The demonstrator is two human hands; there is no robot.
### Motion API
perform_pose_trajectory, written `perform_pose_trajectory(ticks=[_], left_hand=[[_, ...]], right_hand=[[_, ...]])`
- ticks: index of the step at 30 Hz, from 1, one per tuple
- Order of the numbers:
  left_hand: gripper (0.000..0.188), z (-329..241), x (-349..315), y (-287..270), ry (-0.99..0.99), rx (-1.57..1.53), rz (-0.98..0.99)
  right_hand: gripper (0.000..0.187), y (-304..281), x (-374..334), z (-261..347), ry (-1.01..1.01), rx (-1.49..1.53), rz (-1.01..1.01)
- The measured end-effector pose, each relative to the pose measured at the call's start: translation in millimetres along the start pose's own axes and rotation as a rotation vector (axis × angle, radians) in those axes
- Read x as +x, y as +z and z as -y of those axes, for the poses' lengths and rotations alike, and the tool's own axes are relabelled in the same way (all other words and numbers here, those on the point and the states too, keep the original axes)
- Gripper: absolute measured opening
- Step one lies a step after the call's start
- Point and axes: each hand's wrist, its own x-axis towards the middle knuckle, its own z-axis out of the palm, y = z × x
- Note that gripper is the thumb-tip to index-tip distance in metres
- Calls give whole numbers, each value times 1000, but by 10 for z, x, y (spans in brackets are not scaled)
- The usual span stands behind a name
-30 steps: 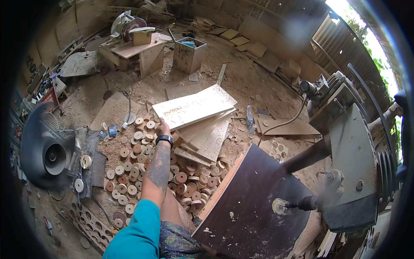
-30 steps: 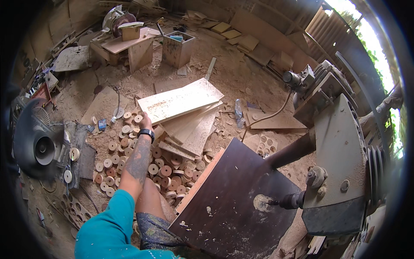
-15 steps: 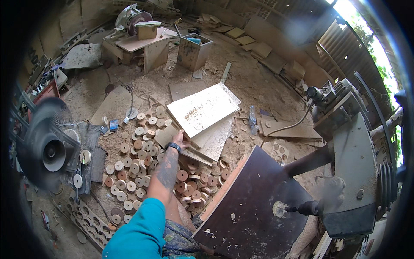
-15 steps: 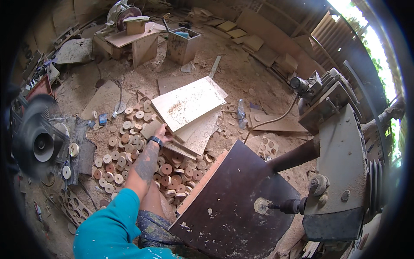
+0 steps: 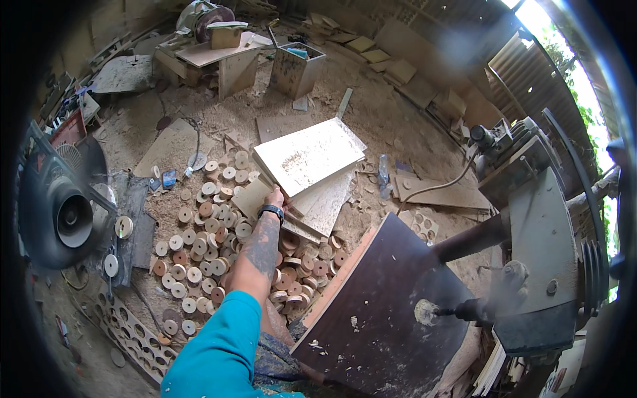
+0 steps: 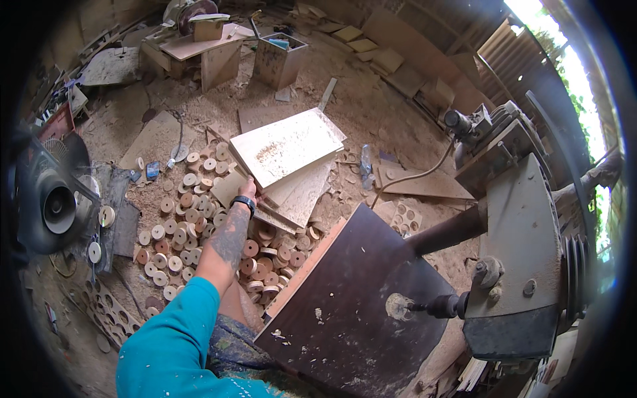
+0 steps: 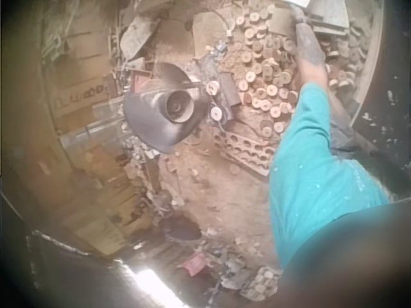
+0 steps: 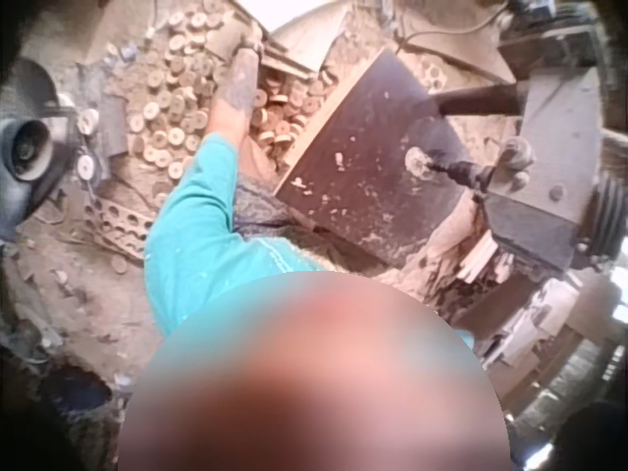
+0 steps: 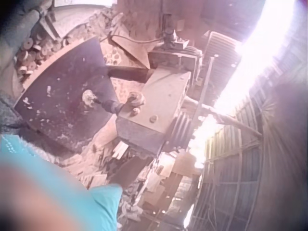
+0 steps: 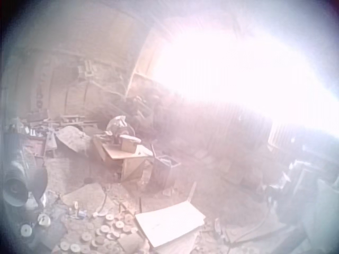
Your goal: The person places a rectangular wooden board on a drill press table and drills a series of circular holes in a grid pattern. They reposition the board between rows to align the drill bit with marked circles and continue until the pattern is complete.
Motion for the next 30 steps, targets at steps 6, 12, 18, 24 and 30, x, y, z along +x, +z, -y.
perform_pose_trajectory(ticks=[6,12,18,24,30], left_hand=[[57,-112,-391,133,238,107,-165],[59,-512,-533,15,251,15,-27],[33,-426,-1016,120,181,-147,194],[28,-226,-2009,116,43,-344,675],[35,70,-2859,-243,-217,-342,571]], right_hand=[[41,-19,-18,8,3,-16,-10],[41,-61,12,6,0,-29,-25],[42,-108,35,70,-7,-7,-45],[42,-182,80,177,-19,-6,-53],[42,-325,204,311,-49,11,-91]])
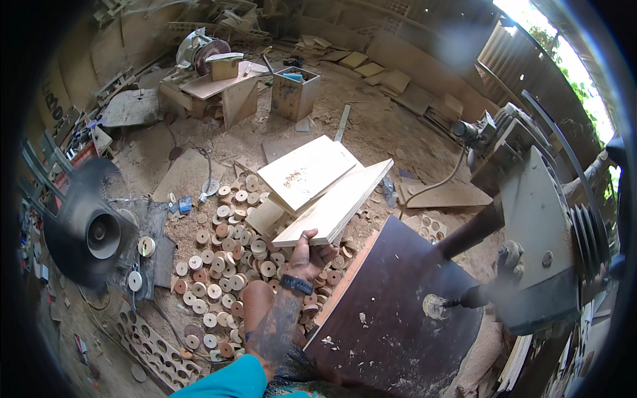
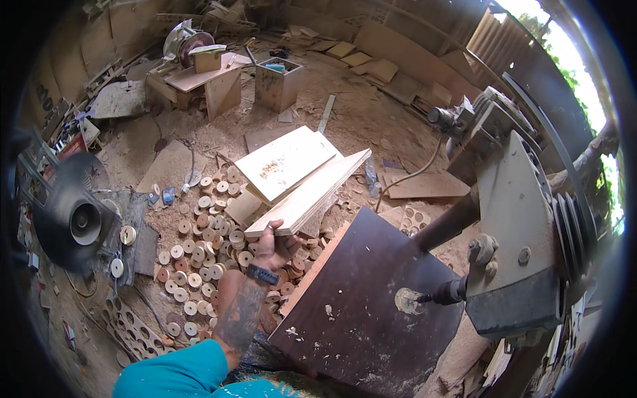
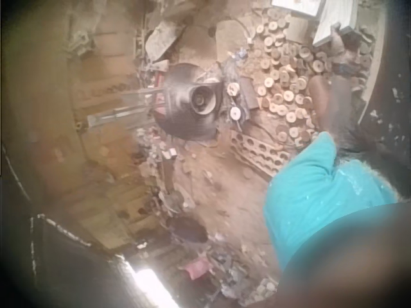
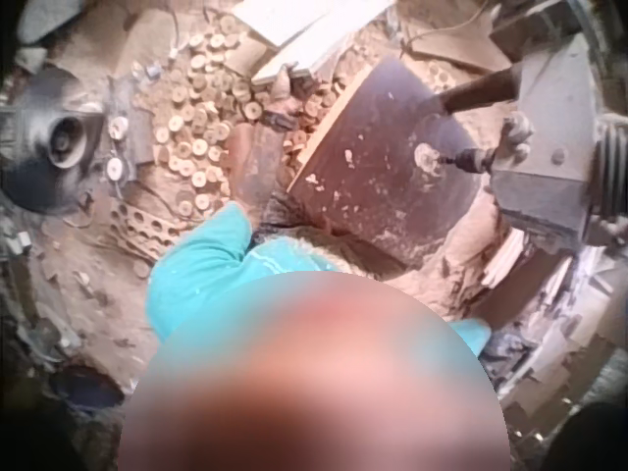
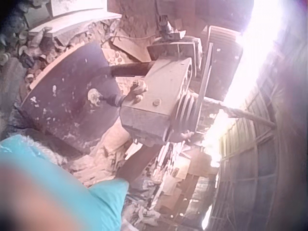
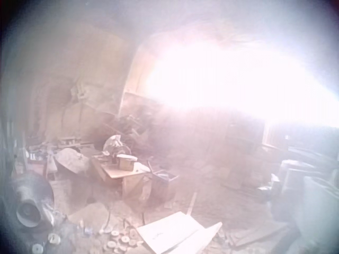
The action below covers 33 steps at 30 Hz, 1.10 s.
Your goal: The person places a rectangular wooden board on a drill press table and drills a series of circular holes in a grid pattern. They reposition the board between rows to align the drill bit with marked circles and continue until the pattern is complete.
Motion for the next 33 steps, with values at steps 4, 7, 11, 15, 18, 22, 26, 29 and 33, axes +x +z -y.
perform_pose_trajectory(ticks=[4,7,11,15,18,22,26,29,33], left_hand=[[46,91,-361,-26,126,307,78],[51,-25,-529,-42,264,559,59],[44,-273,-477,-16,330,374,93],[38,-533,-83,58,462,493,173],[36,-793,267,48,719,966,13],[42,-1238,774,-123,826,1739,-180],[47,-1249,1020,-701,662,1794,-367],[49,-1043,1124,-1075,681,1764,-462],[49,-866,1297,-1122,784,1587,-400]], right_hand=[[42,68,181,23,-50,6,10],[42,134,298,50,-81,25,11],[42,242,396,88,-112,38,5],[42,354,484,114,-150,35,-26],[42,389,570,89,-176,-13,-30],[38,261,649,12,-439,-382,-21],[36,167,712,-73,-668,-677,-39],[37,140,732,-77,-621,-681,-35],[39,153,729,-52,-573,-673,-19]])
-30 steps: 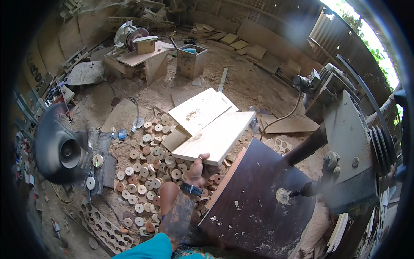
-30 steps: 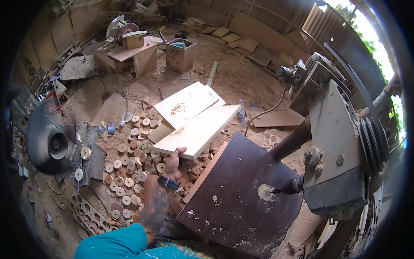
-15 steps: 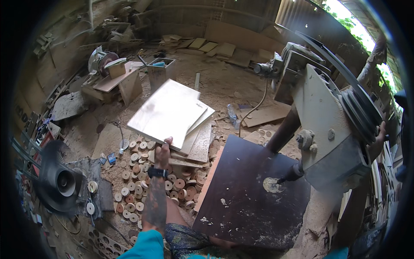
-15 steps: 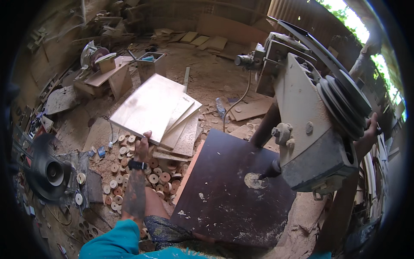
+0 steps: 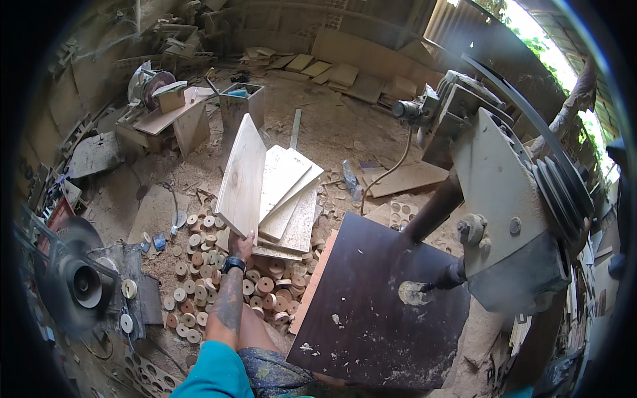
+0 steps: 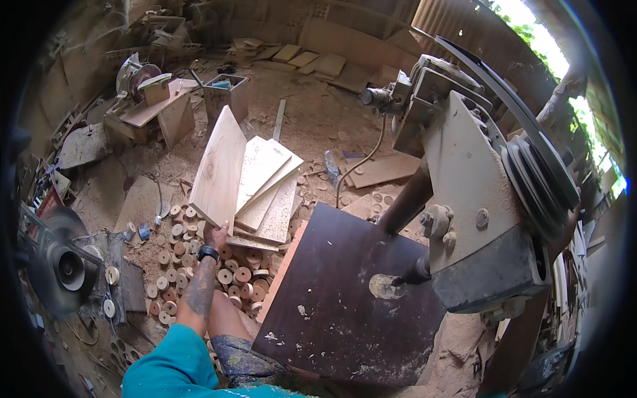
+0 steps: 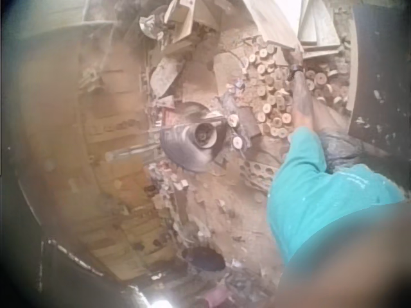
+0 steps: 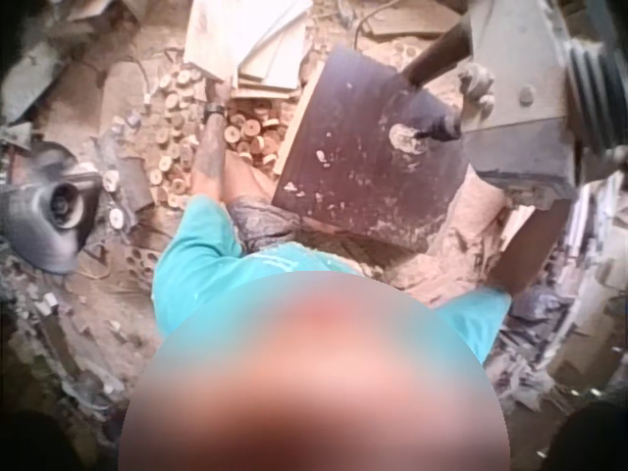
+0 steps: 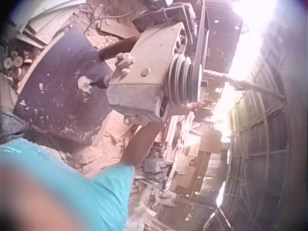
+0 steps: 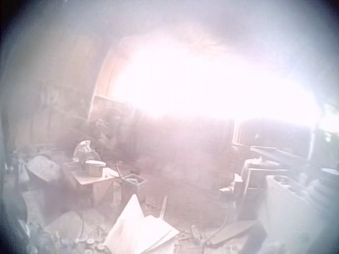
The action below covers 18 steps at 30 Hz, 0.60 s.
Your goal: The person places a rectangular wooden board on a drill press table and drills a series of circular holes in a grid pattern. They reposition the board between rows to align the drill bit with marked circles and continue until the pattern is complete.
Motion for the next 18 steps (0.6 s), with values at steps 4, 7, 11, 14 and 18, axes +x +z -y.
perform_pose_trajectory(ticks=[4,7,11,14,18], left_hand=[[42,-278,137,130,112,-341,-405],[41,-593,126,140,215,-317,-499],[47,-1026,82,-16,270,-346,-547],[56,-1119,83,-385,145,-409,-669],[47,-883,-57,-883,140,-596,-699]], right_hand=[[43,11,-8,-4,21,5,13],[46,12,-8,-34,41,18,30],[53,33,23,-72,78,22,62],[58,32,33,-63,128,22,102],[41,43,34,26,144,146,50]])
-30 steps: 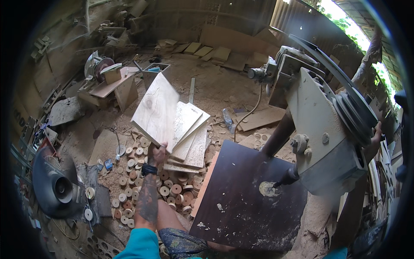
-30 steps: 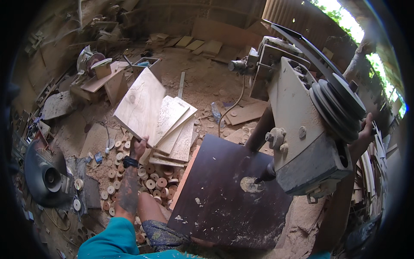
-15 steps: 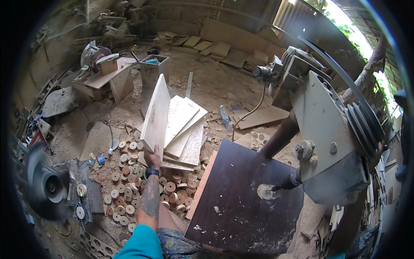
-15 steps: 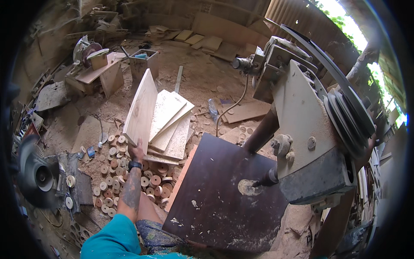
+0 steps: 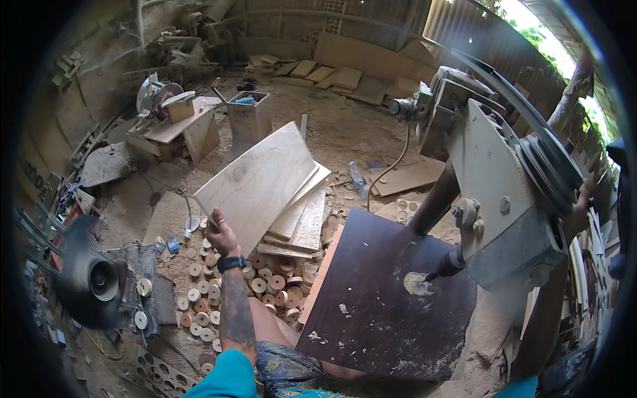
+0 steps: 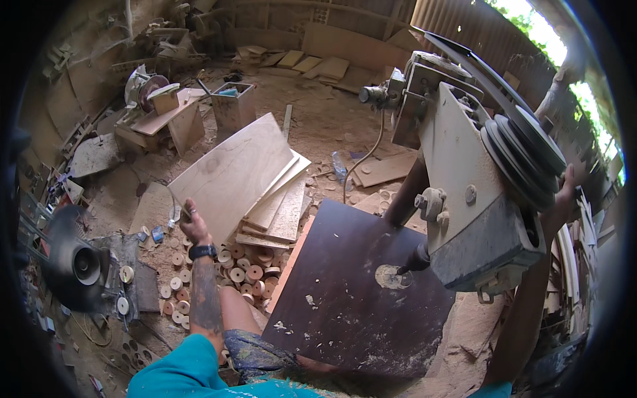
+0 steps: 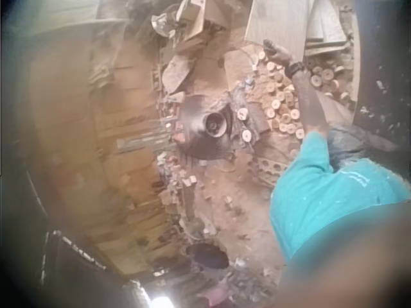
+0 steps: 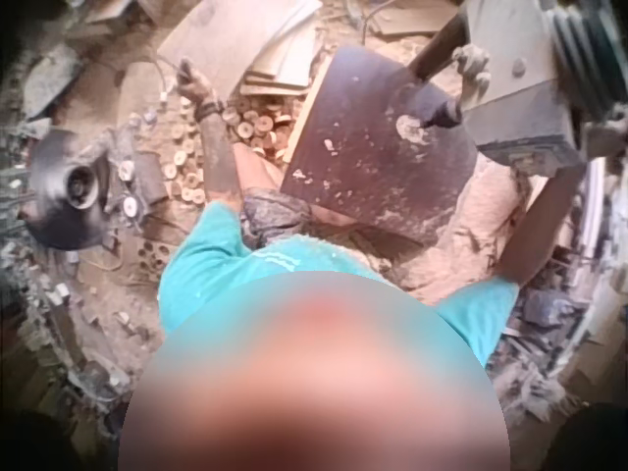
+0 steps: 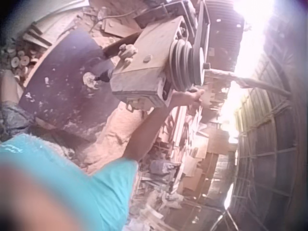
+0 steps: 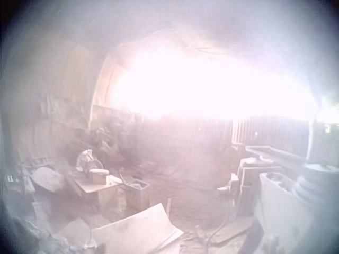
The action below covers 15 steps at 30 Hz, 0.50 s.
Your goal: The person places a rectangular wooden board on a drill press table and drills a series of circular holes in a grid pattern. They reposition the board between rows to align the drill bit with marked circles and continue until the pattern is complete.
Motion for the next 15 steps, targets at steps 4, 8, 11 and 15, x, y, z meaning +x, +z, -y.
perform_pose_trajectory(ticks=[4,8,11,15], left_hand=[[66,-98,5,-480,-287,-157,-62],[84,-332,2,-923,-679,-202,-46],[88,-455,39,-1368,-702,-154,23],[82,-509,-14,-2007,-702,-105,219]], right_hand=[[27,118,-45,204,-38,192,-47],[49,293,-88,546,415,787,35],[46,387,-162,760,429,785,-14],[46,503,-130,818,377,848,59]])
